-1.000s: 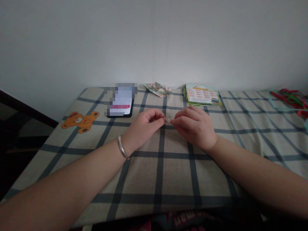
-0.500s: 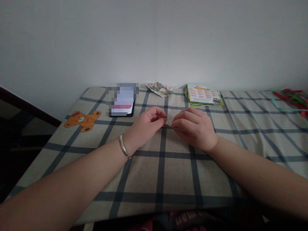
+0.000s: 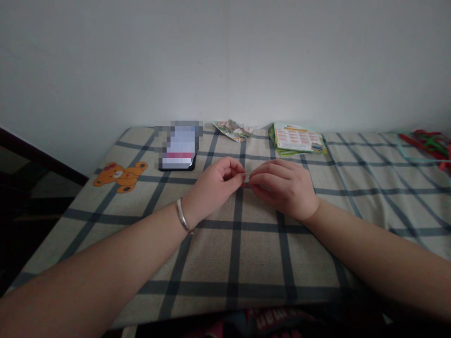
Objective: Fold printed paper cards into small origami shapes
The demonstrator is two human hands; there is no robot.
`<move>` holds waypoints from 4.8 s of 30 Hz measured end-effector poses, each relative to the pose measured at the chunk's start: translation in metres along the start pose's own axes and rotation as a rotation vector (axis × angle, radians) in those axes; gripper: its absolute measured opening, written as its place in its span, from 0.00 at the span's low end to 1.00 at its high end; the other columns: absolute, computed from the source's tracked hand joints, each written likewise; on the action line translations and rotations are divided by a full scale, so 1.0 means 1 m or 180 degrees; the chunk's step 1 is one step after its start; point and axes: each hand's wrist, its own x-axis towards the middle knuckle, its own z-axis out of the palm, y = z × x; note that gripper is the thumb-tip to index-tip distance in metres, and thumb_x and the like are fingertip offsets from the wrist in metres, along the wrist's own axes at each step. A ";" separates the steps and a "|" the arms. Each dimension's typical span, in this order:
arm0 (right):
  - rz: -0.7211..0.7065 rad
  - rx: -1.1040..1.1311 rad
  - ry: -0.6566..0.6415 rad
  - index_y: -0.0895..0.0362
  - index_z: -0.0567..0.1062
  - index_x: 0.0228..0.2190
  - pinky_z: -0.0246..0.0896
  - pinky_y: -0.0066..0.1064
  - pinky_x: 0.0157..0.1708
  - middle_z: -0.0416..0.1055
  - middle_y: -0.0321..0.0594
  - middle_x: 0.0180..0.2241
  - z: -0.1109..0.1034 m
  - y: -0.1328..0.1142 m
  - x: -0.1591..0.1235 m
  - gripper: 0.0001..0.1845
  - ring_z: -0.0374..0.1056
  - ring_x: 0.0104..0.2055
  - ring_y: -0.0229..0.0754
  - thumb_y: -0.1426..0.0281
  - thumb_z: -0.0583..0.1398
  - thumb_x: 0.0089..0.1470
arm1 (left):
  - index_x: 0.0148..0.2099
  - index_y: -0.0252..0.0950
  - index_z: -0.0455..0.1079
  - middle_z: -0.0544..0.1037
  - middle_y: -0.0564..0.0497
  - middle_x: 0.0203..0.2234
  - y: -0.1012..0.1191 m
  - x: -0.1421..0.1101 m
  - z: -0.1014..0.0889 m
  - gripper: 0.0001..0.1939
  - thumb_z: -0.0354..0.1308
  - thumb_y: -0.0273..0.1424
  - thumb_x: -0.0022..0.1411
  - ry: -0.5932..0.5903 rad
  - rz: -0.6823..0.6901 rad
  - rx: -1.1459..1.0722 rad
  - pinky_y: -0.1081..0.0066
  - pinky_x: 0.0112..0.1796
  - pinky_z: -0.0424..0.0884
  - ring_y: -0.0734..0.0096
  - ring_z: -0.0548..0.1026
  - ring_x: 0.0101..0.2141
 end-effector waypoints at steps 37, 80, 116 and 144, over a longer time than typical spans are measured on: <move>0.0489 0.0633 0.0071 0.57 0.72 0.29 0.62 0.32 0.34 0.73 0.39 0.30 0.004 -0.006 0.003 0.02 0.68 0.34 0.40 0.74 0.59 0.52 | 0.30 0.38 0.67 0.77 0.54 0.27 0.016 -0.006 -0.010 0.06 0.54 0.25 0.60 0.0183 0.2438 0.3129 0.63 0.42 0.64 0.68 0.74 0.33; 0.0467 0.0445 -0.0074 0.55 0.70 0.29 0.62 0.33 0.35 0.73 0.40 0.32 0.002 -0.003 0.002 0.02 0.67 0.35 0.41 0.74 0.58 0.52 | 0.29 0.37 0.65 0.76 0.53 0.25 0.016 -0.005 -0.012 0.06 0.54 0.25 0.59 0.0162 0.2450 0.3094 0.64 0.42 0.67 0.68 0.73 0.31; 0.1359 0.0774 -0.0081 0.55 0.67 0.28 0.60 0.29 0.28 0.70 0.35 0.27 0.011 0.013 -0.005 0.05 0.66 0.29 0.38 0.75 0.59 0.47 | 0.42 0.34 0.73 0.68 0.47 0.36 -0.002 0.002 -0.021 0.08 0.54 0.23 0.62 0.0200 0.1021 0.3007 0.63 0.41 0.70 0.63 0.70 0.39; 0.1669 0.1894 -0.0271 0.54 0.66 0.33 0.60 0.26 0.25 0.66 0.32 0.27 0.008 0.005 -0.001 0.05 0.63 0.26 0.33 0.72 0.59 0.54 | 0.39 0.34 0.70 0.70 0.50 0.38 0.002 0.002 -0.019 0.05 0.55 0.22 0.62 0.0372 0.1228 0.2447 0.67 0.45 0.71 0.69 0.71 0.42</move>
